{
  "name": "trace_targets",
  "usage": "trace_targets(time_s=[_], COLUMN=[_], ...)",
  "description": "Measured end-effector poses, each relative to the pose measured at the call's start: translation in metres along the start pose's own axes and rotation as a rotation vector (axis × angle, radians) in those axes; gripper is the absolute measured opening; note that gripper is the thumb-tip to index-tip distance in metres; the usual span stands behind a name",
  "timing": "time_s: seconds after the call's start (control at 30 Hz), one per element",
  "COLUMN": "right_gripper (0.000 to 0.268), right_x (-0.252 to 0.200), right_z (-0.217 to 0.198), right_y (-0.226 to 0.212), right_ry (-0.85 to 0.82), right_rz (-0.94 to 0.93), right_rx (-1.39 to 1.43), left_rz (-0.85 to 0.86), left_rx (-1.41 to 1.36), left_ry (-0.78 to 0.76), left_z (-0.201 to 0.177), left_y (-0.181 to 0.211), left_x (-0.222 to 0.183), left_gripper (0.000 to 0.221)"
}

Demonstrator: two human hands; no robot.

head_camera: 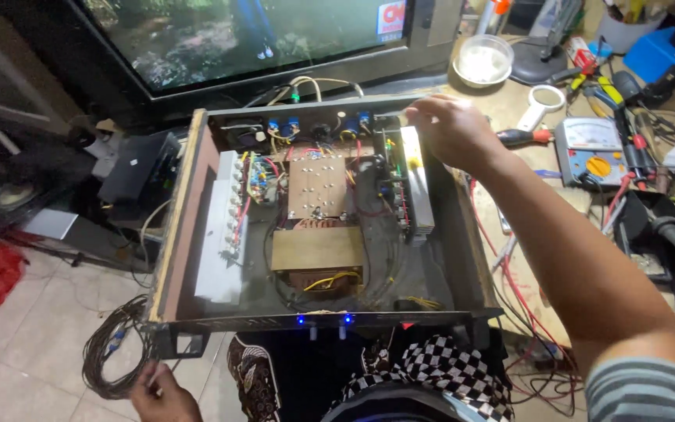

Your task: Measuring electrical parameters and testing an open power amplifier using multimeter probes and adjusting control knobs.

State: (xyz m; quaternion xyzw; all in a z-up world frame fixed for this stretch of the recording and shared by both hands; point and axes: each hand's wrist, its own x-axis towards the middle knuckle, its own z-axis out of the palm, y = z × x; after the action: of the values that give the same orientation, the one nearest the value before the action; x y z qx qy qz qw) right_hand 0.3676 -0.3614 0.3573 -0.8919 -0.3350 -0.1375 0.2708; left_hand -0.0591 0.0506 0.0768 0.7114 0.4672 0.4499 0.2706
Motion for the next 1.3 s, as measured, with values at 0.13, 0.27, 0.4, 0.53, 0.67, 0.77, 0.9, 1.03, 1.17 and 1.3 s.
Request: trace_targets(time_s=[0.13,0.27,0.4,0.53,0.67,0.77,0.9,1.03,1.17,1.3], right_gripper=[0.044,0.048,0.044,0.032,0.032,0.034,0.039,0.042,0.042,0.036], right_x=[0.042,0.047,0.046,0.041,0.041,0.041,0.042,0.045,0.046,0.046], right_z=[0.034,0.050,0.051,0.071,0.075,0.074,0.077,0.077,0.071,0.068], right_y=[0.002,0.008,0.002,0.028,0.020,0.022,0.033,0.032,0.024,0.020], right_ry=[-0.202,-0.221,-0.257,-0.099,-0.097,-0.104,-0.076,-0.071,-0.100,-0.097], right_rz=[0.053,0.039,0.044,-0.104,-0.123,-0.095,-0.055,-0.011,0.024,-0.040], right_rx=[-0.116,-0.137,-0.168,-0.177,-0.263,-0.236,-0.194,-0.235,-0.214,-0.137], left_rz=[-0.039,0.274,0.614,0.816,0.963,1.076,0.992,1.067,1.094,1.077], left_rx=[-0.492,-0.395,-0.352,-0.330,-0.265,-0.161,0.065,0.149,0.213,0.275], left_ry=[0.011,0.015,-0.103,-0.324,-0.354,-0.382,-0.748,-0.820,-0.813,-0.852], left_z=[-0.026,-0.041,-0.035,0.004,0.085,0.144,0.194,0.233,0.252,0.253], left_y=[0.087,0.134,0.186,0.250,0.275,0.284,0.297,0.299,0.299,0.300], left_x=[0.048,0.092,0.132,0.157,0.176,0.189,0.198,0.204,0.204,0.204], left_gripper=[0.022,0.016,0.014,0.016,0.014,0.016,0.023,0.030,0.033,0.038])
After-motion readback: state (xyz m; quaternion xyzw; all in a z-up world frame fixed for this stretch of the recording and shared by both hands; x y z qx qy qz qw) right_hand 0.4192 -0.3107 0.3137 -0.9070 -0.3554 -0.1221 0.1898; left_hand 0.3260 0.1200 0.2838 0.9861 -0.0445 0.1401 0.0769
